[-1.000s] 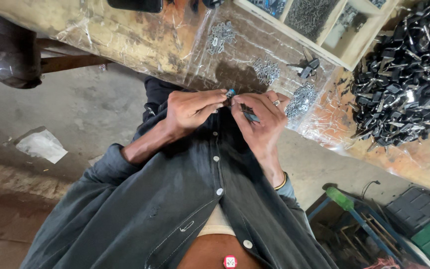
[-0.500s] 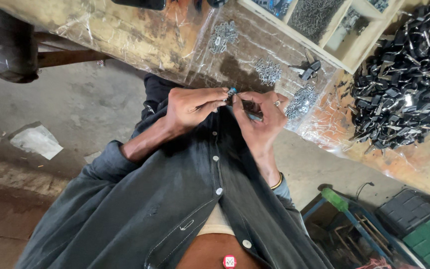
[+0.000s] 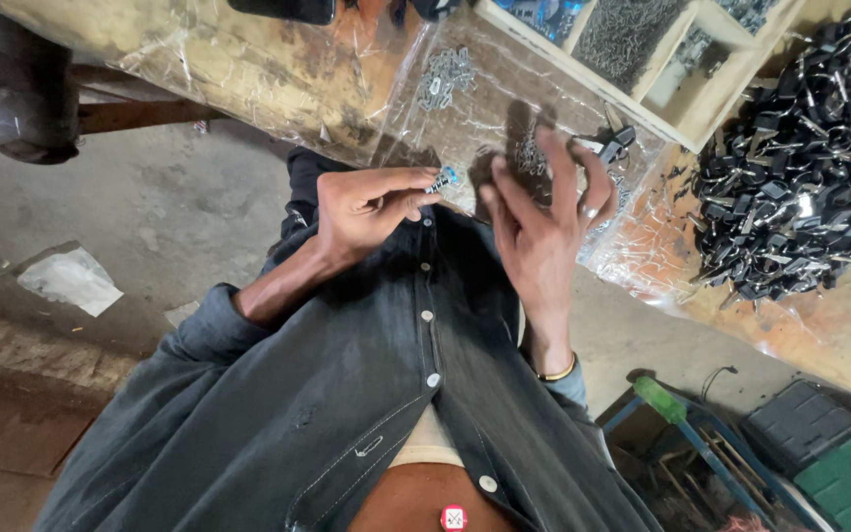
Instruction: The person sits at a workbench and assembles small metal components by hand, repeatedly picking parts from a compartment box and piles on the table, fitting them together, and setting finished pieces aside. The person works through the parts one at a time throughout the clip.
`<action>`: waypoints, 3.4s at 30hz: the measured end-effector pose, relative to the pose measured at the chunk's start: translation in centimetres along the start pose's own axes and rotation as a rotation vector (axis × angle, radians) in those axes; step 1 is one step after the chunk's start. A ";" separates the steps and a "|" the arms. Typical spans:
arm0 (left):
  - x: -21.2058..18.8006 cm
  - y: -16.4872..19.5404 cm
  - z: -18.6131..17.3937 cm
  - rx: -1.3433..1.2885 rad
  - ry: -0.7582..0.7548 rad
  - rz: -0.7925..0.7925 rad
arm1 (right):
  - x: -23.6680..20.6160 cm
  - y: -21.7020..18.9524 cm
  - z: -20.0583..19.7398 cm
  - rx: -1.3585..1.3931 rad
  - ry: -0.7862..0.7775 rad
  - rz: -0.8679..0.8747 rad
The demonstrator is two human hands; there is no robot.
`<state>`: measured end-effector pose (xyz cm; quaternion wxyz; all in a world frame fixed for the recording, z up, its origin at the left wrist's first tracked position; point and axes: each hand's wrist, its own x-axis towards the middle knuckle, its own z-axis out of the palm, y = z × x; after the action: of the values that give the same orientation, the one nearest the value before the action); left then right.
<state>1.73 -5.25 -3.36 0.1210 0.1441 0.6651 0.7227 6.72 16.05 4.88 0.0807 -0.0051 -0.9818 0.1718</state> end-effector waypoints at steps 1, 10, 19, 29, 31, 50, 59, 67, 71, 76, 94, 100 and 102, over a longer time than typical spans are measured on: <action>0.0 -0.1 0.0 0.005 -0.001 0.000 | -0.6 0.0 -0.3 -0.009 -0.011 0.006; -0.4 -0.5 0.5 -0.071 -0.020 -0.047 | -2.8 0.3 -0.4 0.141 -0.001 0.096; -0.7 -0.3 1.2 -0.041 -0.041 -0.080 | -3.1 0.4 -0.3 0.166 0.018 0.009; -0.5 -0.2 2.1 -0.033 -0.109 -0.065 | -2.8 -0.5 0.1 0.512 0.145 0.251; -0.4 -0.1 2.2 -0.012 -0.110 -0.048 | -2.8 -0.8 0.4 0.570 0.159 0.240; -0.4 0.7 1.3 0.261 -0.149 0.142 | -3.3 -0.1 -0.1 0.138 0.111 0.033; -0.3 0.5 1.5 0.008 -0.145 -0.058 | -4.6 0.2 0.8 0.337 0.123 0.122; -0.3 0.3 1.8 0.007 -0.143 -0.046 | -3.8 0.4 0.0 0.125 0.040 0.221; -0.2 0.3 1.8 0.007 -0.151 -0.058 | -3.6 0.2 -0.4 0.124 0.130 0.229; -0.2 0.4 1.9 -0.025 -0.144 -0.091 | -4.5 0.5 -0.7 -0.023 0.125 0.054; -0.3 0.1 2.1 -0.069 -0.138 -0.095 | -5.6 0.7 0.5 0.335 0.153 0.043; -0.2 0.4 2.0 0.056 -0.161 -0.034 | -3.4 -1.5 1.0 0.619 0.140 0.219; -0.2 0.6 2.0 0.116 -0.171 -0.019 | -2.9 -2.0 1.0 0.672 0.137 0.330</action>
<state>2.61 -3.56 -2.62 0.1757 0.2058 0.6945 0.6667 9.43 13.75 4.16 0.1144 -0.1476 -0.8492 0.4940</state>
